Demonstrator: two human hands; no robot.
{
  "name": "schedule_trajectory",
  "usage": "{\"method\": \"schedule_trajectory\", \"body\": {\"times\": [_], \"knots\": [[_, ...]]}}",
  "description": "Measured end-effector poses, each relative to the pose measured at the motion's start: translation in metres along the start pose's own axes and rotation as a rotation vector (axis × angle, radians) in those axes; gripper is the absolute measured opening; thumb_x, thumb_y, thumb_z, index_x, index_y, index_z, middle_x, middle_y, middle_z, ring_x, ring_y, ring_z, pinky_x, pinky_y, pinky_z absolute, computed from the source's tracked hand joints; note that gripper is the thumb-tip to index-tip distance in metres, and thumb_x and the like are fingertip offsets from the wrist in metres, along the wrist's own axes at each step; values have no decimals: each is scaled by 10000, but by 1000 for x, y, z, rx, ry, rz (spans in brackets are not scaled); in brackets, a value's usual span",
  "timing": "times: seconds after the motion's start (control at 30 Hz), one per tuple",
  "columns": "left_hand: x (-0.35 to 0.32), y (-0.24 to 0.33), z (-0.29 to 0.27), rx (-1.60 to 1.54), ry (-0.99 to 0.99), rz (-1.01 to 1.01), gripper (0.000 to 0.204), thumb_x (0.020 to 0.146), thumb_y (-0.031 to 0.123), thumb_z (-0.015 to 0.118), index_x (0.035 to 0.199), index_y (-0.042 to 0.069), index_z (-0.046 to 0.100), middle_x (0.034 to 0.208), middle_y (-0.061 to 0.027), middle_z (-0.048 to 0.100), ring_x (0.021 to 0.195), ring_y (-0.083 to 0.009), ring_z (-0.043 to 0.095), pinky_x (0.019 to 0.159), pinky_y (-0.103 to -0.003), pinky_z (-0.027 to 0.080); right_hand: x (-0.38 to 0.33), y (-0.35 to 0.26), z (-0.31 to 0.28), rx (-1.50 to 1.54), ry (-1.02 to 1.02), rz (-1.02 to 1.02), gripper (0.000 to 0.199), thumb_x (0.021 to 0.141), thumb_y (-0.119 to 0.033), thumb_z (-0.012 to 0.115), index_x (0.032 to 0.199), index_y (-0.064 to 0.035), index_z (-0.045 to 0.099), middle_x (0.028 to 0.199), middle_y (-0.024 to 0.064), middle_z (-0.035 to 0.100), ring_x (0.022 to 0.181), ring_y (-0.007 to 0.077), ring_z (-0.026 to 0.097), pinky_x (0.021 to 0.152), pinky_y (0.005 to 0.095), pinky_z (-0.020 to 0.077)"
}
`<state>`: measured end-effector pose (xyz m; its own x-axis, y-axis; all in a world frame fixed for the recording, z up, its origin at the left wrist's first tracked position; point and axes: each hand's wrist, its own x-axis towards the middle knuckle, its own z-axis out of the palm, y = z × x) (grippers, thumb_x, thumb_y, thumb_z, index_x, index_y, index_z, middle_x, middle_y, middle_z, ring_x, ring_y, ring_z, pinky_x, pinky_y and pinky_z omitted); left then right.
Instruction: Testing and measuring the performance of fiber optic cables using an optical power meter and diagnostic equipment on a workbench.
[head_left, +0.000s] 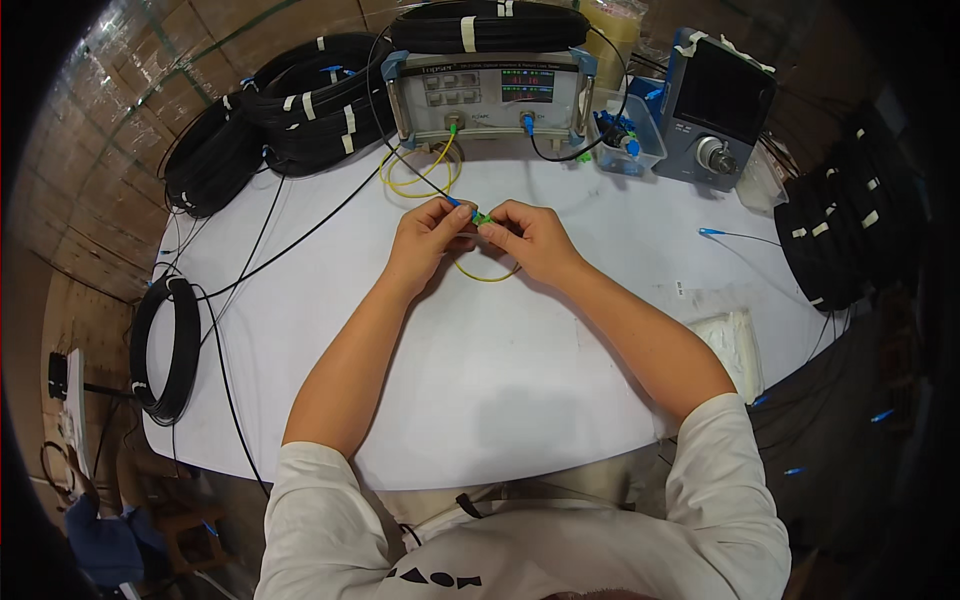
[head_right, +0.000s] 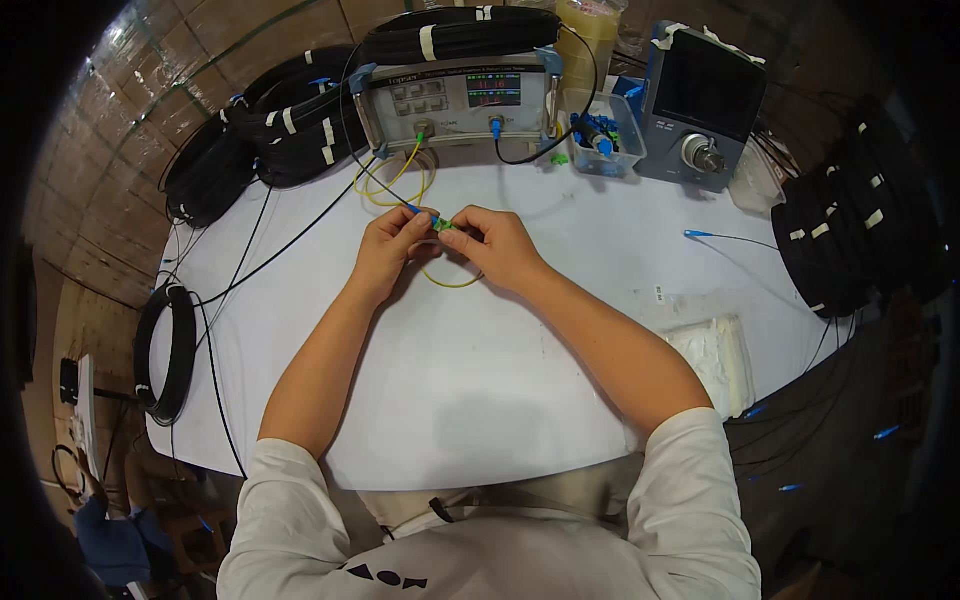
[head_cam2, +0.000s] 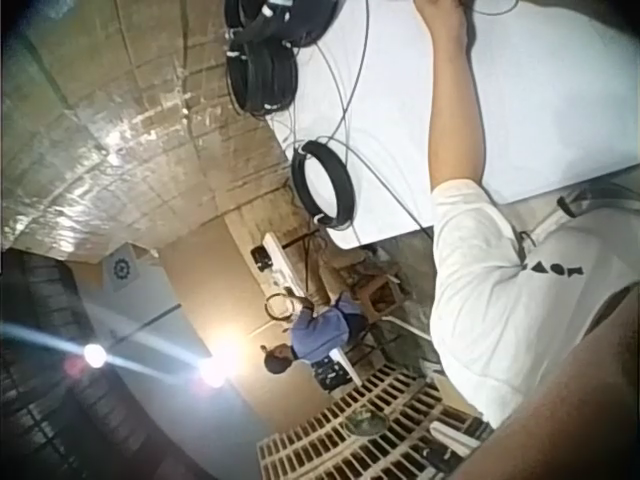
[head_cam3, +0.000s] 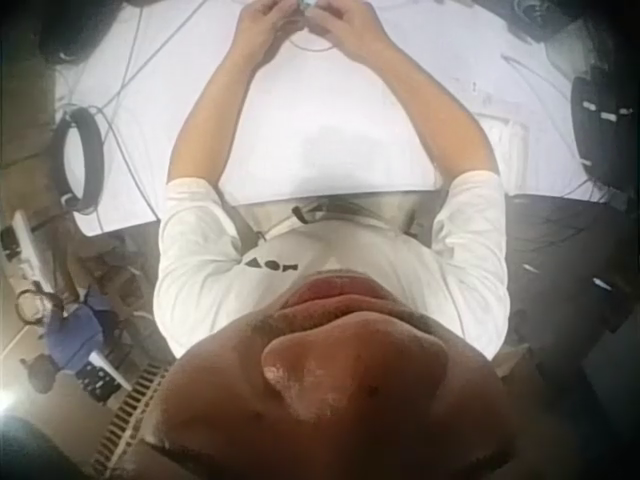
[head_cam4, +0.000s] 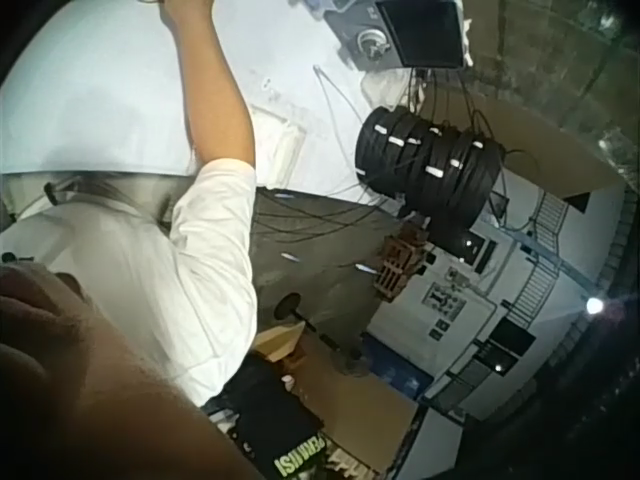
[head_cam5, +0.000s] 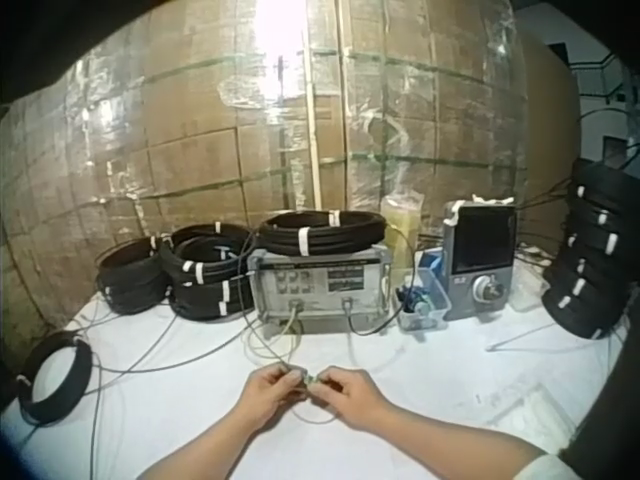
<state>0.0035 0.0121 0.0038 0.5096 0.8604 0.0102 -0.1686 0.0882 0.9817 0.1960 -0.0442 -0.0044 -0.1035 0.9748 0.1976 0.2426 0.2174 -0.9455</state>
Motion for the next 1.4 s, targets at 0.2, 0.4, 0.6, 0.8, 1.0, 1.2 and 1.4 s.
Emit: {"method": "schedule_trajectory", "body": {"times": [0.2, 0.4, 0.6, 0.8, 1.0, 1.2, 1.4], "knots": [[0, 0, -1, 14, -13, 0, 248, 970, 249, 642, 1049, 14, 651, 960, -53, 695, 888, -134, 678, 765, -284, 574, -1, -1, 1, -12, -2, 4, 205, 950, -187, 671, 967, 15, 649, 806, 33, 676, 745, 82, 610, 684, 247, 496], [0, -1, -5, -42, -54, -23, 254, 974, 261, 635, 1045, 17, 646, 968, -52, 694, 892, -136, 676, 786, -282, 569, -2, -1, 2, -23, -15, -49, 228, 953, -216, 664, 961, 11, 644, 776, 19, 660, 708, 71, 572, 646, 243, 466], [0, 0, -2, 24, -32, -4, 267, 968, 263, 649, 1049, 8, 660, 956, -47, 696, 860, -126, 672, 795, -269, 550, -1, -2, 2, -127, 60, -110, 266, 922, -267, 687, 907, -2, 666, 682, 46, 646, 595, 107, 541, 561, 277, 434], [-1, 2, 1, 88, -30, 13, 252, 967, 241, 650, 1057, 6, 666, 948, -44, 700, 857, -122, 670, 776, -262, 546, -2, -5, 1, -114, 41, -76, 243, 937, -239, 685, 931, 3, 656, 693, -17, 583, 639, 56, 468, 573, 247, 394], [-6, -5, 3, 236, 47, 116, 238, 969, 220, 647, 1084, 12, 668, 931, -26, 700, 841, -92, 654, 730, -236, 527, -3, -3, 5, -83, 81, -120, 250, 923, -249, 686, 916, 0, 664, 671, 33, 621, 603, 94, 511, 561, 276, 422], [-9, -6, 10, 269, 105, 278, 189, 958, 165, 659, 1077, 26, 705, 882, 5, 694, 781, -59, 606, 703, -210, 489, -1, -1, 5, -129, 83, -118, 252, 918, -253, 691, 951, -4, 673, 666, 44, 621, 597, 107, 516, 569, 282, 429], [-7, -6, 7, 338, 113, 310, 192, 959, 152, 657, 1075, 6, 704, 877, 1, 687, 769, -65, 592, 716, -214, 493, 1, -1, 5, -103, 80, -100, 260, 916, -260, 693, 949, -3, 674, 669, 45, 624, 597, 108, 522, 566, 284, 429]]}}
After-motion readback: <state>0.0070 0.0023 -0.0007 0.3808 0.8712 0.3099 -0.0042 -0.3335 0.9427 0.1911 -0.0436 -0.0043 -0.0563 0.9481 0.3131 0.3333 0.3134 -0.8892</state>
